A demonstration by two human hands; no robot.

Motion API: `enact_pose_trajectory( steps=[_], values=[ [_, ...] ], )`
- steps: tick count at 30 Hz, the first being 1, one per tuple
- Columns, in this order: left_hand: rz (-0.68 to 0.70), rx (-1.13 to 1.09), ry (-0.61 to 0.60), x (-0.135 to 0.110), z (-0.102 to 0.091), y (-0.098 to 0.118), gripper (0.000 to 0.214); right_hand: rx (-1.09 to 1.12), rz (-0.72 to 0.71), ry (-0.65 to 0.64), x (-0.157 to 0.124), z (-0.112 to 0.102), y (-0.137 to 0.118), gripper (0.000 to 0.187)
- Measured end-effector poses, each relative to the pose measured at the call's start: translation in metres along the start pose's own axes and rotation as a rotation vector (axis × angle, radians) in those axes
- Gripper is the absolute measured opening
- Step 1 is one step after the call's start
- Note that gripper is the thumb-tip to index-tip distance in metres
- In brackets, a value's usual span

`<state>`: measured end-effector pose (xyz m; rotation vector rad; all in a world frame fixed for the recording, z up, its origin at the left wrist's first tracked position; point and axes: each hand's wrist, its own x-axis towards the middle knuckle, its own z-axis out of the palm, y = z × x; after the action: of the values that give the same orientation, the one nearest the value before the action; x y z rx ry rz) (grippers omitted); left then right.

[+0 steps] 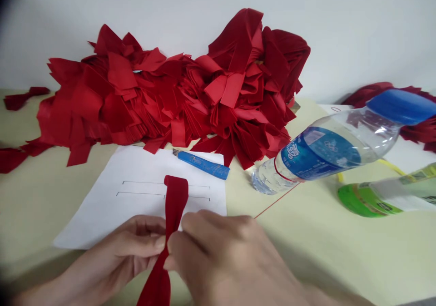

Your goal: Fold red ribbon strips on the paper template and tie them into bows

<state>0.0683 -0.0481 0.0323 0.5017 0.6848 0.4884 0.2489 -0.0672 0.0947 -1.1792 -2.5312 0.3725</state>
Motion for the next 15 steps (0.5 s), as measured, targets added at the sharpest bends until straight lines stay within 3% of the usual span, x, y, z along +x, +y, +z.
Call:
enact_pose_trajectory(
  steps=[3,8,11,15],
  values=[
    [0.028,-0.087,-0.003,0.002,0.000,0.003,0.007,0.257,0.157,-0.063,-0.005,-0.007,0.010,0.022],
    [-0.021,-0.066,-0.220,0.001,-0.001,0.006,0.009,0.663,0.318,-0.255,0.003,-0.005,0.026,0.014],
    [-0.203,0.105,-0.217,0.001,-0.001,0.005,0.010,0.814,0.213,-0.382,0.015,0.001,0.035,0.015],
    [-0.391,0.379,-0.133,0.003,0.001,-0.004,0.007,0.699,0.001,-0.563,0.029,0.008,0.035,0.015]
  ],
)
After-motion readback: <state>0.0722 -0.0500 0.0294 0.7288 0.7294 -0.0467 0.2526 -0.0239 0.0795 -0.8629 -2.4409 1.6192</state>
